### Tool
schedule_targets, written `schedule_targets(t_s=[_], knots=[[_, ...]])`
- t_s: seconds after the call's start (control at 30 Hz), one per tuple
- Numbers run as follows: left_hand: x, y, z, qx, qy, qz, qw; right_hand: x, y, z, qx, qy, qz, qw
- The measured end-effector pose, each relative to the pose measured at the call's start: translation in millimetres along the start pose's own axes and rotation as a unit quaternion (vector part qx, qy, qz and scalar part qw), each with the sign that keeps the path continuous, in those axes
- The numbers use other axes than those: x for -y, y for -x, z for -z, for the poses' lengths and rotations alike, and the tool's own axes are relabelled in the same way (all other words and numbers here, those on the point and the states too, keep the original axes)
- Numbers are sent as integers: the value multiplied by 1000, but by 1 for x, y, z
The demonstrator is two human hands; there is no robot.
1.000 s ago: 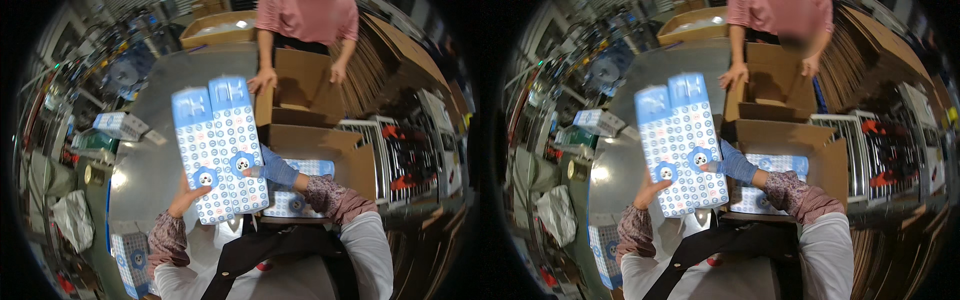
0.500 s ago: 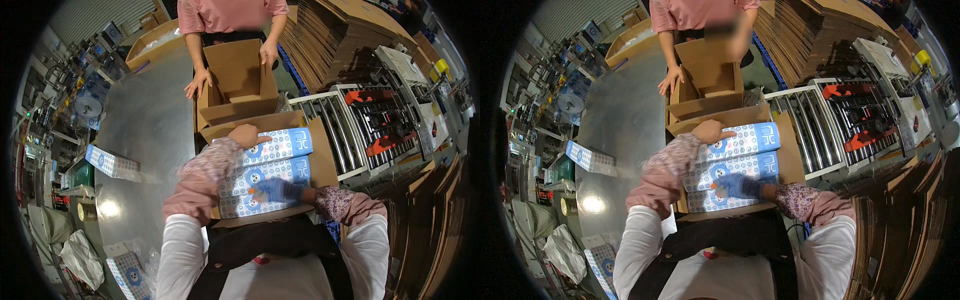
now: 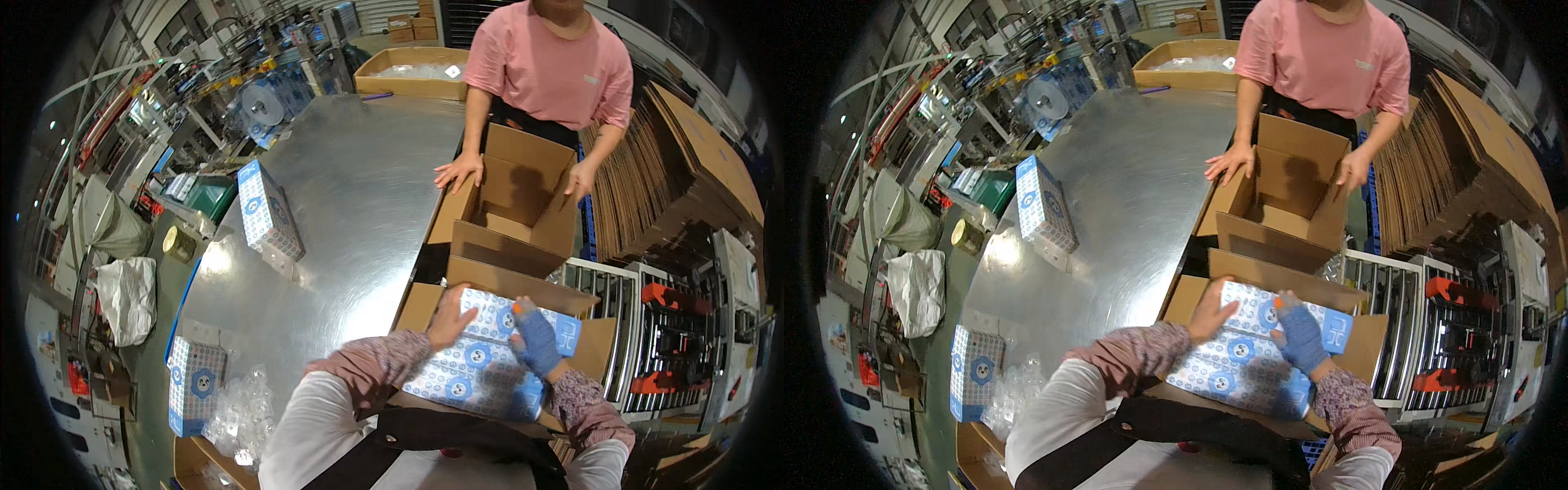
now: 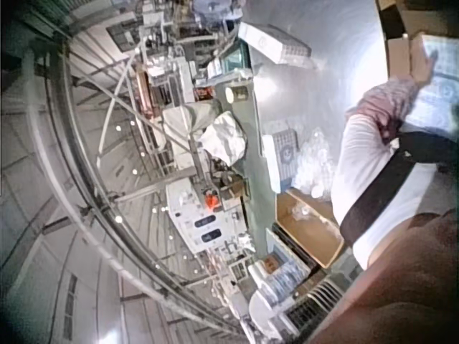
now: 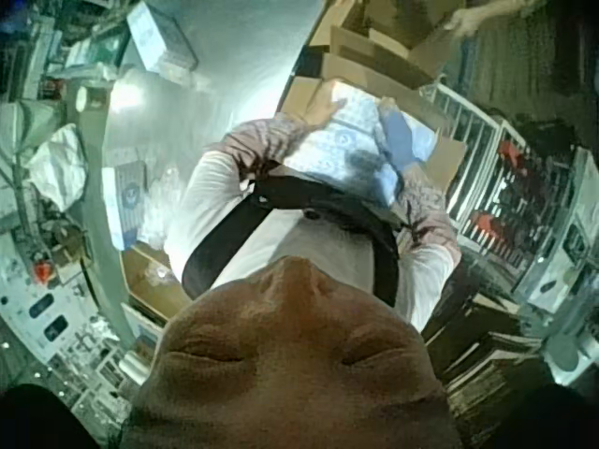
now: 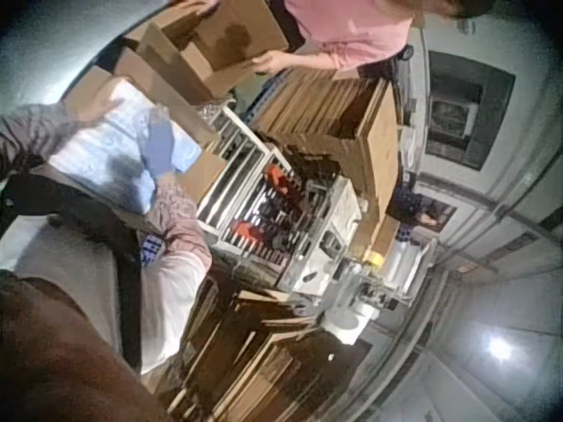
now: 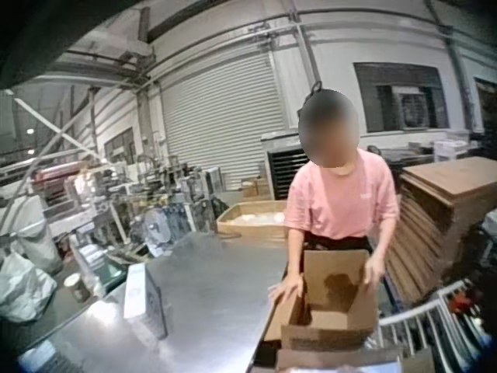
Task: The person places items into cardboard boxes and feeds the boxes into a taping machine.
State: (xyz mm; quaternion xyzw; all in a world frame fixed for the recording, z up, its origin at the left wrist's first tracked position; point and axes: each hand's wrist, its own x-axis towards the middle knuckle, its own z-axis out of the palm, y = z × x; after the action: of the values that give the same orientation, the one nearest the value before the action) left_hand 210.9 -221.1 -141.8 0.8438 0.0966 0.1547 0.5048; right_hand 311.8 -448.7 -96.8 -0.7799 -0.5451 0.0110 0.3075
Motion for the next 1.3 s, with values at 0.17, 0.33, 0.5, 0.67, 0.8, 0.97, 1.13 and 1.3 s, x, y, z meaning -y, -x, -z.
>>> schedule_targets(t_s=[0.17, 0.33, 0.5, 0.67, 0.8, 0.97, 1.13, 1.3], knots=[[-23, 8, -6, 140, -386, -78, 908, -26, -21, -74, 103, 70, -2, 992], [4, 18, -16, 140, -352, -142, 915, -37, -33, -68, 6, 49, 47, 998], [-11, 57, 18, 87, -372, -46, 923, 15, 7, 62, -105, 88, 13, 990], [-6, 64, -18, 26, -183, 63, 981, 1, 144, 130, -36, 253, -451, 856], [12, 51, -50, -62, -121, 124, 983, -11, 195, 159, -34, 169, -476, 862], [59, 36, 23, -49, -181, 264, 946, -45, 210, 190, 68, 148, -440, 883], [-145, 50, -38, 415, -115, -114, 895, -55, 176, 126, 90, -35, -293, 951], [-159, -3, -77, 567, -225, -150, 778, -70, 117, 92, 330, -25, -212, 920]])
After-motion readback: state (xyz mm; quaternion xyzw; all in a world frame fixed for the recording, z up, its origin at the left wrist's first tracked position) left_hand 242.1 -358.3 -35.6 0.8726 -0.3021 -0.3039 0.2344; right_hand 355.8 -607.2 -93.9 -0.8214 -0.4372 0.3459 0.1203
